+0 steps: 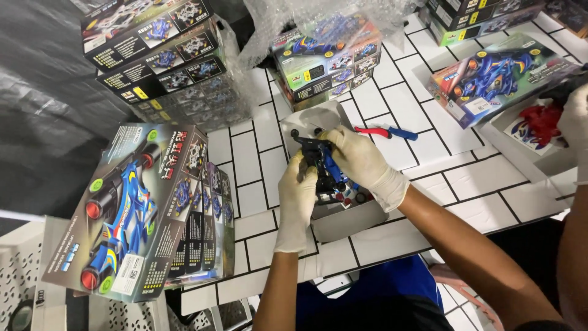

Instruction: The person assembles a blue toy car by attaching wheels and a chassis to a body, then places it into a box. They repeat the process with a yellow toy car, attaching wheels and a chassis before placing it into a box.

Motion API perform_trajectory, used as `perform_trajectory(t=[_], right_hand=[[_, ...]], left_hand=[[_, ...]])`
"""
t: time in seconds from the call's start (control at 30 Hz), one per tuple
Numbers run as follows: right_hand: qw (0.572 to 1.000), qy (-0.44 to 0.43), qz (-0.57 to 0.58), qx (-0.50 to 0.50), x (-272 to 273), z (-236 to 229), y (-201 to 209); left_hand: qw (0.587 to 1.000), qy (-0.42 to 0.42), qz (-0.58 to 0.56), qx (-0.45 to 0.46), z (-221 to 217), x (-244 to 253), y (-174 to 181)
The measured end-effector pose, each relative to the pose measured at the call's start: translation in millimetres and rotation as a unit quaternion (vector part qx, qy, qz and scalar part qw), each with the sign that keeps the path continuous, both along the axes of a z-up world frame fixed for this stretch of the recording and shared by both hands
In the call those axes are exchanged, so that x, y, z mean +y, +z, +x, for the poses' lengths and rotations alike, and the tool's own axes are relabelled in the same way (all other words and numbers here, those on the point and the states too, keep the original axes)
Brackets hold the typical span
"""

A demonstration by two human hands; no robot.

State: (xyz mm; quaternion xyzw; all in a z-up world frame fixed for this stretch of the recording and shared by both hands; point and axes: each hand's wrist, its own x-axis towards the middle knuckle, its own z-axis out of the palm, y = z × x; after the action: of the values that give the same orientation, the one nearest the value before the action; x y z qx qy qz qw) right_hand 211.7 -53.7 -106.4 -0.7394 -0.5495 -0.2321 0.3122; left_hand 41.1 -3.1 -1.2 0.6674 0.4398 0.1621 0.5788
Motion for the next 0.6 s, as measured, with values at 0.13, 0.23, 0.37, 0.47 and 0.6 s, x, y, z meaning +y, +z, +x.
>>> perform_trajectory(t=[0.13, 0.23, 0.37, 0.47, 0.6], right_hand=[[0.997, 0.009, 0.028, 0.074, -3, 8, 11], [0.998, -0.030, 0.019, 0.042, -8, 6, 26], [0.999, -0.043, -0.001, 0.003, -9, 7, 22], [0.998, -0.030, 0.003, 0.048, -9, 8, 15], [0.993, -0.015, 0.022, 0.113, -13, 1, 27]], left_hand=[[0.996, -0.001, 0.026, -0.083, 4, 11, -11], [0.994, 0.000, 0.091, -0.058, 6, 11, -11], [0.969, -0.016, 0.243, -0.038, 7, 8, -8], [0.954, -0.023, 0.295, -0.049, 10, 16, -26], [0.936, -0.021, 0.346, -0.057, 13, 15, -31]])
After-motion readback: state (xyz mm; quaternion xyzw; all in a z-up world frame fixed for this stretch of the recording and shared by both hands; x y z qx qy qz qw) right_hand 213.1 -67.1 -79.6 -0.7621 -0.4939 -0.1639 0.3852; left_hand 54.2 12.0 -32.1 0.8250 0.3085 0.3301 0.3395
